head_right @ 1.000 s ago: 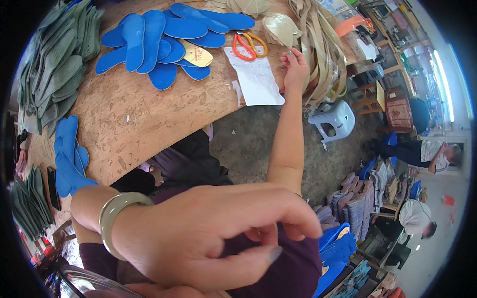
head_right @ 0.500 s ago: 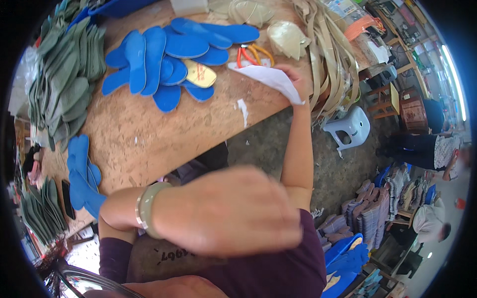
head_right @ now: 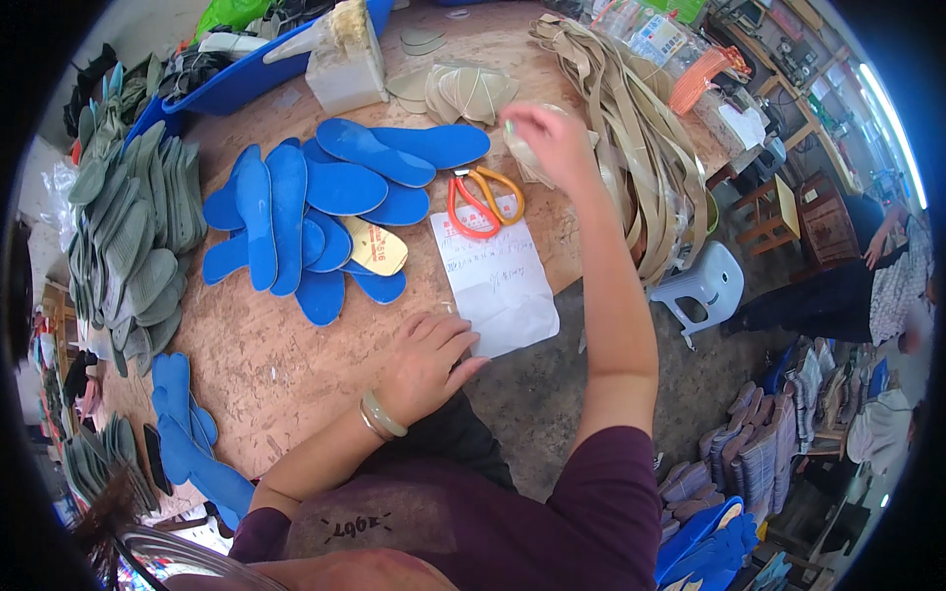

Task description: Organizing and preparing shoe insoles and components for assembly.

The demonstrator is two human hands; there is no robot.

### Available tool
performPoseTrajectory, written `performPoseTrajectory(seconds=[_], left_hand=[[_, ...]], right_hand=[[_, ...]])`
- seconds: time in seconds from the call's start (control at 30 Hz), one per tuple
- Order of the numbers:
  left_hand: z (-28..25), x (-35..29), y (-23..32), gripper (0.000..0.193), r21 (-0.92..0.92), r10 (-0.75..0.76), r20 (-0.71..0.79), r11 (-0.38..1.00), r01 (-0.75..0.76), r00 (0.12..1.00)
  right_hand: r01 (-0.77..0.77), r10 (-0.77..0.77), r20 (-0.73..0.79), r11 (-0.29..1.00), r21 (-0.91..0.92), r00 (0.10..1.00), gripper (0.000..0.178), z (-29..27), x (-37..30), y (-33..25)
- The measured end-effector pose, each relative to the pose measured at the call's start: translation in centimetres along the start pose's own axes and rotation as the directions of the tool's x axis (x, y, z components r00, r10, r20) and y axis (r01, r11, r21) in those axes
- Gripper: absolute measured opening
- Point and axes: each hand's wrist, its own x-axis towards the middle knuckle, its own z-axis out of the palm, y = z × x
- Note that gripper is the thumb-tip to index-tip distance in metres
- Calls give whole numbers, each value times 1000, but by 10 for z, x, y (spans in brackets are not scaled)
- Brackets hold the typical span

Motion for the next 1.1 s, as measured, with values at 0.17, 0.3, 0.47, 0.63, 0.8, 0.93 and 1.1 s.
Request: performPoseTrajectory(seconds=[0.17,0.3,0.47,0.63,0.8,0.93,1.1], left_hand=[[1,-1,-5,26,-51,-24,18,998,25,1000],[7,-3,-12,23,-150,-80,0,985,79,997],[4,-7,-14,22,-119,-127,1,985,126,992],[0,-5,-15,22,-201,-84,0,976,82,997],[4,-7,-16,20,-220,-84,13,972,85,996],[7,-7,-15,19,-225,-91,16,970,92,996],[4,-3,-15,19,-264,-92,11,960,92,996]], right_hand=[[-6,72,158,924,-383,985,53,20,133,55],[7,171,306,864,-504,937,65,22,154,82],[-321,478,434,864,-389,763,75,31,156,93],[-102,318,286,809,-578,904,92,43,148,97],[-57,198,232,863,-501,952,84,25,122,93],[35,63,174,861,-507,983,68,24,113,82],[46,-81,-112,957,-287,990,50,-19,113,53]])
